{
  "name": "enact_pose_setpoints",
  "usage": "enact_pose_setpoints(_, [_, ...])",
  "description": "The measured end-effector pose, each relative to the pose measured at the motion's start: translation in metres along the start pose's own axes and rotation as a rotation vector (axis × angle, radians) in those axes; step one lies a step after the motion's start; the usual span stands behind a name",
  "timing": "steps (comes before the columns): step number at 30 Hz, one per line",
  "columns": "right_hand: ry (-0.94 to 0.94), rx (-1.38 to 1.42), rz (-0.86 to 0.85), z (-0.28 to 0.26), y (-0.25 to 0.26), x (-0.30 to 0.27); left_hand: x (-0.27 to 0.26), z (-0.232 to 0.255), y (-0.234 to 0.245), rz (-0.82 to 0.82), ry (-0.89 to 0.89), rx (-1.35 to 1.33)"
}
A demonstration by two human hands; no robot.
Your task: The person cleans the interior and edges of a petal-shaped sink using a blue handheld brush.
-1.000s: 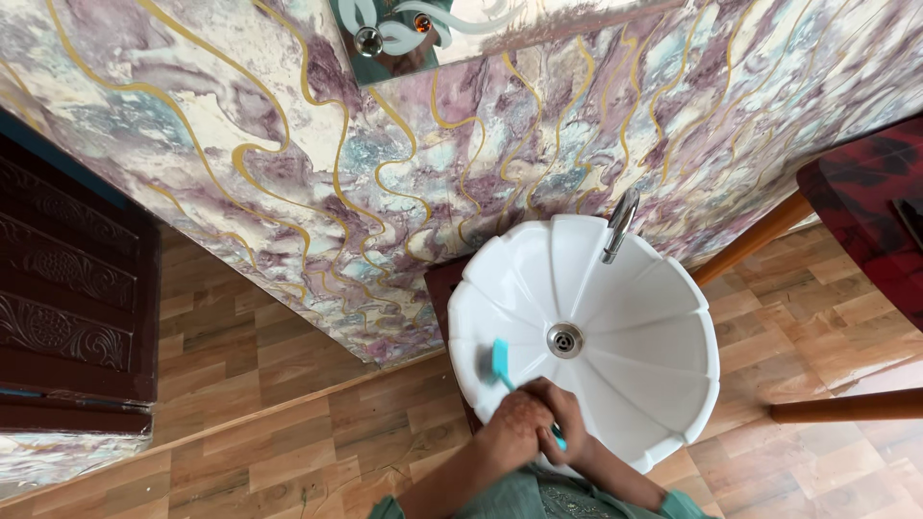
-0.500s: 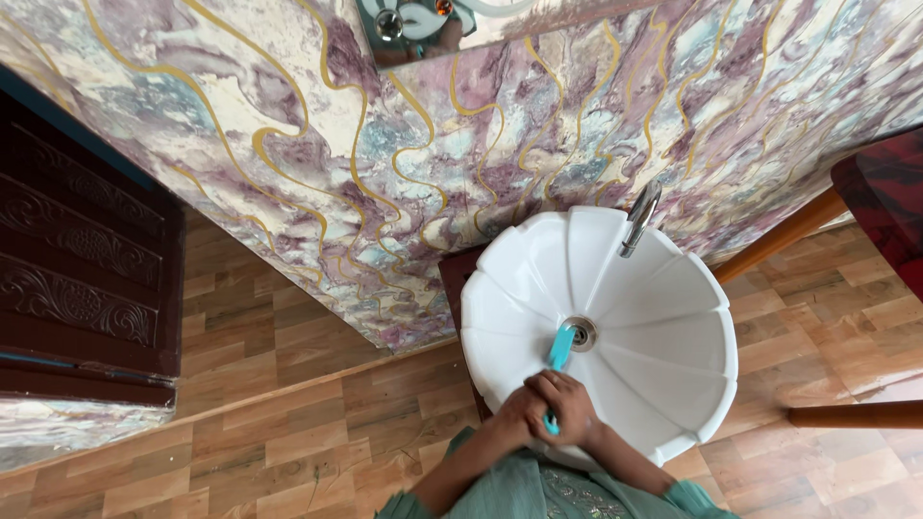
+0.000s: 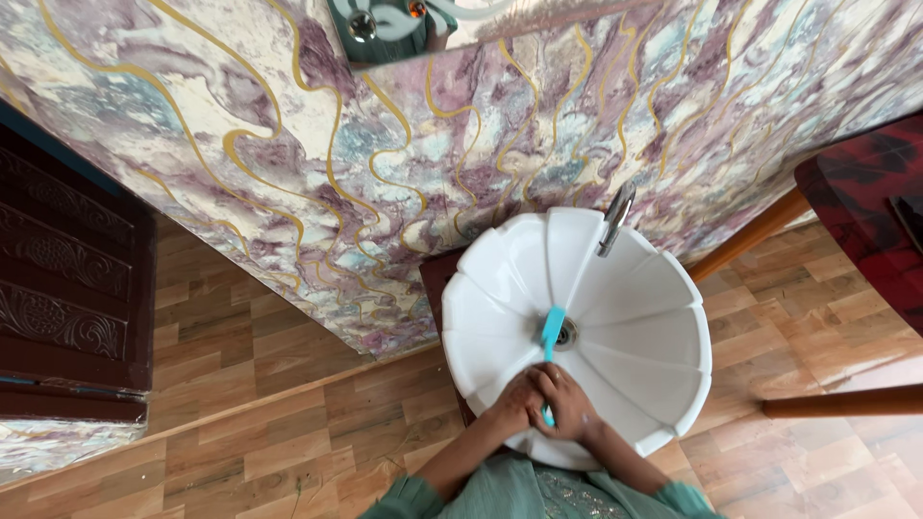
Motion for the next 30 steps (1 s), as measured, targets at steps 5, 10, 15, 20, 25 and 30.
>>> enact_pose_setpoints(5, [-0.25,0.122,-0.195,0.002,0.032,0.004,0.014,0.021,0.019,-0.135,0.125,-0.205])
enact_pose_setpoints(10, [-0.276,0.258,-0.184,-0.01,0.044,-0.02,0.004,0.05,0.02,-0.241,0.16,-0.262])
enact_pose_setpoints(15, [-0.287,0.059,-0.02,0.039,0.011,-0.03,0.039,0.006,-0.03,-0.066,-0.018,-0.016])
enact_pose_setpoints(20, [-0.446,0.096,-0.081,0.047,0.046,-0.023,0.07,0.018,-0.008,-0.24,0.143,-0.218])
enact_pose_setpoints(25, [-0.509,0.091,-0.076,0.006,0.04,-0.025,0.033,0.036,0.005,-0.081,-0.068,-0.3])
enact_pose_setpoints(30, [-0.323,-0.021,-0.025,0.035,0.024,-0.005,0.051,-0.008,-0.028,-0.229,0.25,-0.116])
Point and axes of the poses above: each hand's wrist, its own x-axis towards the middle knuckle, its own y-axis out of the back of the hand, z = x × y, the point moved 3 cm from there along x, towards the middle knuckle, and after that the axes turned 7 degrees about y, right-handed, at the moved point
